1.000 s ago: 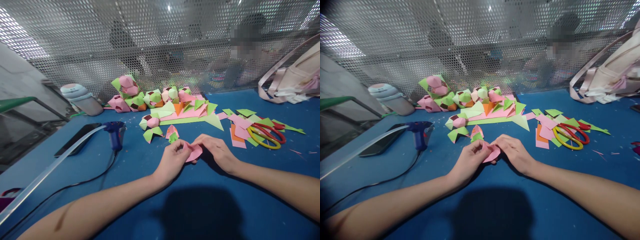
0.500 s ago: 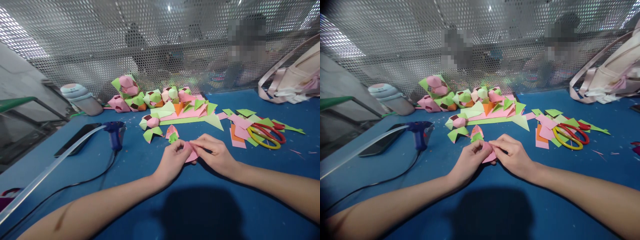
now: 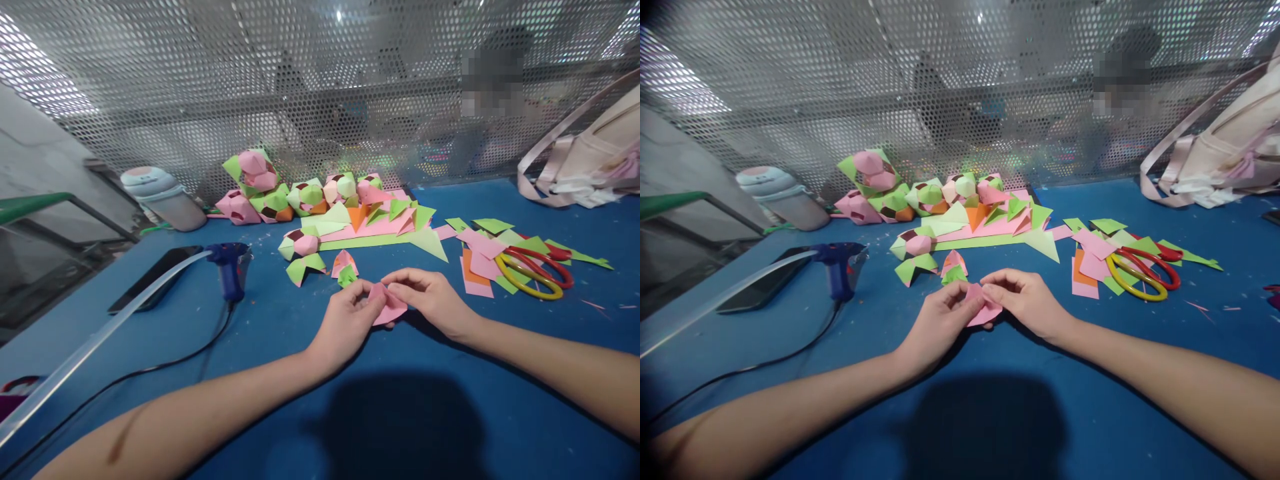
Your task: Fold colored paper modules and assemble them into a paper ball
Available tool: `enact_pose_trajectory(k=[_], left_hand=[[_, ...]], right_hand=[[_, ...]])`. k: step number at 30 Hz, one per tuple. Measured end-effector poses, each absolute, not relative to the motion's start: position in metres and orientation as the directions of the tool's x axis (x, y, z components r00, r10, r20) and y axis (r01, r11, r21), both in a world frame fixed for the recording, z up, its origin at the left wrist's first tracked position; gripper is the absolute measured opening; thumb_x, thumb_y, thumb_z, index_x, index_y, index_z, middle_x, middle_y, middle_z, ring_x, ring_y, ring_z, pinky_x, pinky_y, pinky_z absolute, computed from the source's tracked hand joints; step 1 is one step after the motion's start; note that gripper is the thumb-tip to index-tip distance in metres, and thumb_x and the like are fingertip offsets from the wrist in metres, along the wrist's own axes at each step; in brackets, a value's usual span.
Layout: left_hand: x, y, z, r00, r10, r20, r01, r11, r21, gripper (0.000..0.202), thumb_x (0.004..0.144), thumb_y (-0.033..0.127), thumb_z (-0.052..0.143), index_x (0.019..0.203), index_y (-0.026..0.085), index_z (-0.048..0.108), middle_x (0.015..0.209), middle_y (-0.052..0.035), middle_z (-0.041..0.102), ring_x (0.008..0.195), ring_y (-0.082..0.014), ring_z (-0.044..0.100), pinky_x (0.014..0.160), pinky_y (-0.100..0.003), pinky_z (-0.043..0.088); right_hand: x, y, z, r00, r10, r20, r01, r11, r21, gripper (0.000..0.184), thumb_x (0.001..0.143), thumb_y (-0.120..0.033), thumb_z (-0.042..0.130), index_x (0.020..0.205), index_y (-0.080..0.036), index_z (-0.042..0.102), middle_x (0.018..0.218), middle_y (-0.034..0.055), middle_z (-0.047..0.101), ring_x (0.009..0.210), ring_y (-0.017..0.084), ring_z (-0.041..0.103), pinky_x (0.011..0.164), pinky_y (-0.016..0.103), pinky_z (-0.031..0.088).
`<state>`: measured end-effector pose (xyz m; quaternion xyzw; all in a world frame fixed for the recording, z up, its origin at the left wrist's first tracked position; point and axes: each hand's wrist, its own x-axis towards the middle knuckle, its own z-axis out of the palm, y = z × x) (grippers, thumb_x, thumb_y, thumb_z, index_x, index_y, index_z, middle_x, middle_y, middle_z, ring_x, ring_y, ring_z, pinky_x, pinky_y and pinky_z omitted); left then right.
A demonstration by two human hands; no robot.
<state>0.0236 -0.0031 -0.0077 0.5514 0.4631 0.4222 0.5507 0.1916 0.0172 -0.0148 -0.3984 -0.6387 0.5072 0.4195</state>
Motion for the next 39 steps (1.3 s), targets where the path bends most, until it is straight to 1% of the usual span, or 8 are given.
enact_pose_trajectory(k=[6, 9, 13, 18, 23, 29, 36, 39], left_hand=[[0.0236, -0.0028, -0.0102, 0.213, 0.975, -0.058, 0.004, 0.058, 0.998, 0.021, 0.081, 0.036, 0.062, 0.077, 0.016, 0.057, 0.067, 0.0017, 0.063, 0.061, -0.0138, 0.065, 0.061, -0.025, 0.052], [0.0233, -0.0024, -0.0095, 0.206, 0.976, -0.068, 0.02, 0.065, 0.998, 0.02, 0.079, 0.035, 0.064, 0.076, 0.016, 0.058, 0.067, 0.0014, 0.063, 0.062, -0.0145, 0.065, 0.06, -0.025, 0.051], [0.023, -0.0027, -0.0065, 0.215, 0.974, -0.075, 0.02, 0.072, 0.997, 0.021, 0.079, 0.036, 0.064, 0.08, 0.015, 0.059, 0.068, -0.0004, 0.066, 0.063, -0.0154, 0.066, 0.063, -0.026, 0.051], [0.0228, -0.0036, -0.0042, 0.21, 0.977, -0.043, -0.004, 0.045, 0.999, 0.023, 0.081, 0.038, 0.063, 0.078, 0.015, 0.058, 0.065, 0.0017, 0.062, 0.061, -0.0133, 0.064, 0.062, -0.025, 0.051], [0.0218, -0.0033, -0.0058, 0.216, 0.976, -0.025, 0.035, 0.018, 0.999, 0.021, 0.084, 0.036, 0.06, 0.08, 0.015, 0.057, 0.067, 0.0021, 0.061, 0.062, -0.0119, 0.063, 0.063, -0.023, 0.048], [0.0221, -0.0037, -0.006, 0.208, 0.977, -0.038, 0.059, 0.026, 0.998, 0.02, 0.083, 0.035, 0.061, 0.081, 0.015, 0.056, 0.071, 0.0019, 0.059, 0.065, -0.0124, 0.061, 0.064, -0.024, 0.048], [0.0214, -0.0027, -0.0071, 0.189, 0.982, 0.023, 0.184, -0.058, 0.981, 0.021, 0.084, 0.035, 0.059, 0.079, 0.015, 0.058, 0.069, 0.0029, 0.054, 0.062, -0.0082, 0.047, 0.058, -0.019, 0.038], [0.0214, -0.0031, -0.0068, 0.191, 0.981, 0.043, 0.223, -0.086, 0.971, 0.021, 0.085, 0.036, 0.058, 0.083, 0.015, 0.059, 0.072, 0.0025, 0.056, 0.064, -0.0085, 0.047, 0.058, -0.019, 0.038]], right_hand=[[0.1904, 0.0117, -0.0128, -0.392, 0.906, 0.159, 0.131, 0.226, -0.965, 0.021, 0.085, -0.035, 0.06, 0.095, -0.018, 0.067, 0.086, 0.0029, 0.069, 0.075, 0.014, 0.064, 0.07, 0.027, 0.052], [0.1902, 0.0114, -0.0123, -0.385, 0.907, 0.173, 0.144, 0.245, -0.959, 0.019, 0.085, -0.033, 0.06, 0.094, -0.018, 0.067, 0.084, 0.0021, 0.069, 0.074, 0.014, 0.064, 0.068, 0.026, 0.053], [0.1902, 0.0117, -0.0123, -0.359, 0.908, 0.217, 0.176, 0.294, -0.94, 0.016, 0.085, -0.032, 0.059, 0.089, -0.018, 0.067, 0.081, 0.0012, 0.068, 0.071, 0.013, 0.062, 0.066, 0.025, 0.051], [0.1905, 0.0119, -0.0146, -0.327, 0.908, 0.262, 0.228, 0.345, -0.911, 0.017, 0.086, -0.033, 0.059, 0.085, -0.019, 0.068, 0.079, 0.0004, 0.067, 0.071, 0.012, 0.06, 0.065, 0.025, 0.048], [0.1901, 0.0111, -0.014, -0.315, 0.907, 0.278, 0.249, 0.361, -0.899, 0.016, 0.086, -0.032, 0.06, 0.083, -0.019, 0.069, 0.078, 0.0, 0.066, 0.071, 0.012, 0.059, 0.065, 0.024, 0.047], [0.19, 0.0107, -0.0128, -0.293, 0.916, 0.273, 0.256, 0.35, -0.901, 0.013, 0.084, -0.029, 0.062, 0.08, -0.018, 0.069, 0.076, -0.0006, 0.066, 0.069, 0.012, 0.059, 0.063, 0.023, 0.046], [0.1906, 0.0099, -0.0153, -0.291, 0.9, 0.325, 0.272, 0.404, -0.874, 0.01, 0.084, -0.025, 0.063, 0.08, -0.019, 0.07, 0.074, -0.0016, 0.063, 0.068, 0.011, 0.057, 0.063, 0.023, 0.043], [0.1902, 0.0095, -0.0163, -0.292, 0.889, 0.353, 0.284, 0.433, -0.855, 0.01, 0.085, -0.022, 0.062, 0.079, -0.018, 0.069, 0.073, -0.0016, 0.062, 0.068, 0.01, 0.056, 0.063, 0.023, 0.042]])
